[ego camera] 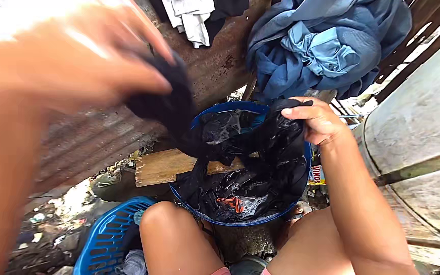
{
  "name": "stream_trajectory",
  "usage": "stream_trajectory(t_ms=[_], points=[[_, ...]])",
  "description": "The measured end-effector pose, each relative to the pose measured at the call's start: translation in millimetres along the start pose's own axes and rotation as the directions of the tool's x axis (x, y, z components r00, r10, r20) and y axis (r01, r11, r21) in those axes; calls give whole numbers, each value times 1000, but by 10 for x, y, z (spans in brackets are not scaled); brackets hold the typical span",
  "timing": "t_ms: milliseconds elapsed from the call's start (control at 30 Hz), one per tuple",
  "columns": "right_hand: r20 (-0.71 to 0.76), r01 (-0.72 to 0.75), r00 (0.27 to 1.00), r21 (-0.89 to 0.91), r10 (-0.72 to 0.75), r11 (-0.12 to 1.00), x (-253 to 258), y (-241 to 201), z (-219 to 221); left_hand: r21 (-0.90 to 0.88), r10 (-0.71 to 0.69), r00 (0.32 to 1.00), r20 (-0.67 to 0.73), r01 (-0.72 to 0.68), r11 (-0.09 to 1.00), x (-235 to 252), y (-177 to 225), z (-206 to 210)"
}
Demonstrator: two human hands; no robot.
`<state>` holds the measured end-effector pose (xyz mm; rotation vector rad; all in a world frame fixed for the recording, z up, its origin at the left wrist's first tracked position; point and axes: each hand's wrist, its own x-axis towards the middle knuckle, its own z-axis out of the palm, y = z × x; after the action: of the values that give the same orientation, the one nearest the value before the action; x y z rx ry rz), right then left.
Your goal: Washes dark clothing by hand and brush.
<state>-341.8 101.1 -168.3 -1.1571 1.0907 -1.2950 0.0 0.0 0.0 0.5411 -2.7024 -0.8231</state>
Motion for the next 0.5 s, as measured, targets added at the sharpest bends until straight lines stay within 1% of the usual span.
stream_trajectory(t_ms=[33, 67, 100, 133, 167, 200, 233, 267, 300, 333, 367, 400, 433, 467, 500], points=[[64, 13, 998, -27, -11, 1000, -19, 6, 52, 153, -157, 988, -10, 157, 976, 13, -120, 444], [98, -6, 995, -101, 16, 995, -24, 33, 75, 209, -350, 935, 50, 333, 919, 99, -169, 846], [97, -53, 992, -221, 76, 974, -18, 92, 76, 268, -513, 849, 125, 469, 842, 207, -275, 1220], [68, -127, 985, -355, 161, 926, -1, 184, 71, 329, -615, 769, 176, 543, 773, 281, -459, 1582], [40, -206, 966, -477, 255, 855, 28, 324, 64, 388, -671, 712, 208, 569, 725, 307, -667, 1935], [40, -277, 932, -564, 360, 778, 54, 513, 59, 427, -694, 682, 230, 570, 702, 289, -863, 2288], [68, -322, 882, -636, 467, 701, 63, 754, 76, 427, -712, 645, 276, 581, 693, 255, -1016, 2613], [106, -331, 821, -712, 561, 619, 42, 1036, 128, 430, -729, 593, 341, 591, 682, 214, -1109, 2901], [149, -312, 737, -790, 659, 528, 0, 1307, 210, 455, -741, 541, 397, 585, 671, 159, -1165, 3158], [180, -281, 636, -852, 750, 442, -47, 1532, 319, 480, -752, 506, 422, 579, 659, 95, -1204, 3391], [178, -236, 563, -901, 807, 364, -68, 1751, 427, 506, -764, 491, 418, 573, 645, 49, -1237, 3581], [135, -216, 520, -935, 843, 283, -59, 1906, 532, 526, -776, 495, 391, 571, 630, 28, -1262, 3707], [60, -233, 508, -951, 859, 204, -52, 2019, 615, 533, -781, 506, 367, 574, 622, 17, -1284, 3783], [-13, -269, 511, -952, 859, 146, -72, 2094, 687, 527, -780, 525, 342, 580, 621, -11, -1310, 3843], [-68, -292, 529, -950, 846, 107, -110, 2160, 743, 515, -774, 544, 323, 585, 626, -45, -1339, 3894]])
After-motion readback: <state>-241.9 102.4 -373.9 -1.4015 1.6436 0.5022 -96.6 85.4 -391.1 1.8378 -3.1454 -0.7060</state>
